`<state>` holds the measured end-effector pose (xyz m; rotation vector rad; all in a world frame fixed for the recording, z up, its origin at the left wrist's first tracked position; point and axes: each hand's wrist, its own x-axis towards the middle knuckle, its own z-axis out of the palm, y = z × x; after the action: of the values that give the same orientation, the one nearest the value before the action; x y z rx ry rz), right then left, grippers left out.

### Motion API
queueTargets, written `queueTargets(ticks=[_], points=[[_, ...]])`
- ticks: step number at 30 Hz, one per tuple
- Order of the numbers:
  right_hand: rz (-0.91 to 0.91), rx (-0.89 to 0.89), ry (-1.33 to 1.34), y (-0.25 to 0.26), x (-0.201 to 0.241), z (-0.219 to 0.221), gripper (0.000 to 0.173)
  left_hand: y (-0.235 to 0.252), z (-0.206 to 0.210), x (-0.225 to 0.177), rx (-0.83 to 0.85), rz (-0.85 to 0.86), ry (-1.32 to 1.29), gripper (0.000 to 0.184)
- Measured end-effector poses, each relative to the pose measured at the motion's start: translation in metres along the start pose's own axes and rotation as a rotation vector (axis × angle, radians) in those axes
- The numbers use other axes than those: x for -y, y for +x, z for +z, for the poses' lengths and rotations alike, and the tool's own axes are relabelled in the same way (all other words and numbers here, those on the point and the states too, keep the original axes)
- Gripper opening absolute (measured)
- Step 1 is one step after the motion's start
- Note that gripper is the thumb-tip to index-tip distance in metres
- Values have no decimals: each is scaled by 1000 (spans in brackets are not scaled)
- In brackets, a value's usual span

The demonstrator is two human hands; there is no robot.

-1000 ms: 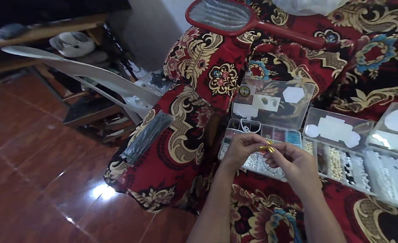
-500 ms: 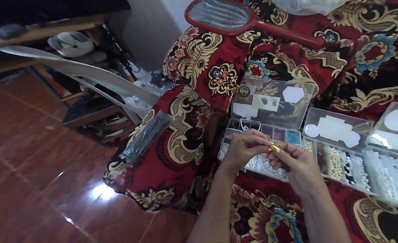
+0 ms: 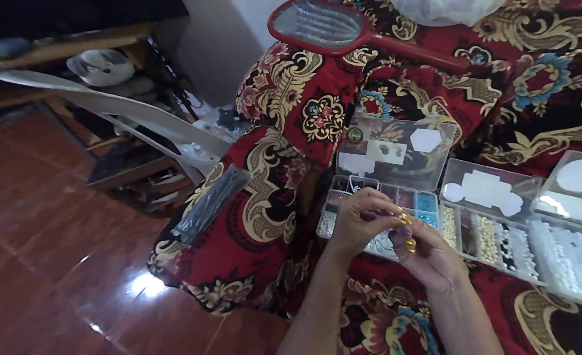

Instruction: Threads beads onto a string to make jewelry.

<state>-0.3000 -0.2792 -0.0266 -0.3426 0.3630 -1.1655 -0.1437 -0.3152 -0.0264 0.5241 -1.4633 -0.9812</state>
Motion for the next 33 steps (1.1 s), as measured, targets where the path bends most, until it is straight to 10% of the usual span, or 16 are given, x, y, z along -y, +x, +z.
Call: queueTargets(ticks=[33], points=[[119, 346, 83, 11, 1, -28, 16, 4, 5, -10, 108, 140, 186, 13]])
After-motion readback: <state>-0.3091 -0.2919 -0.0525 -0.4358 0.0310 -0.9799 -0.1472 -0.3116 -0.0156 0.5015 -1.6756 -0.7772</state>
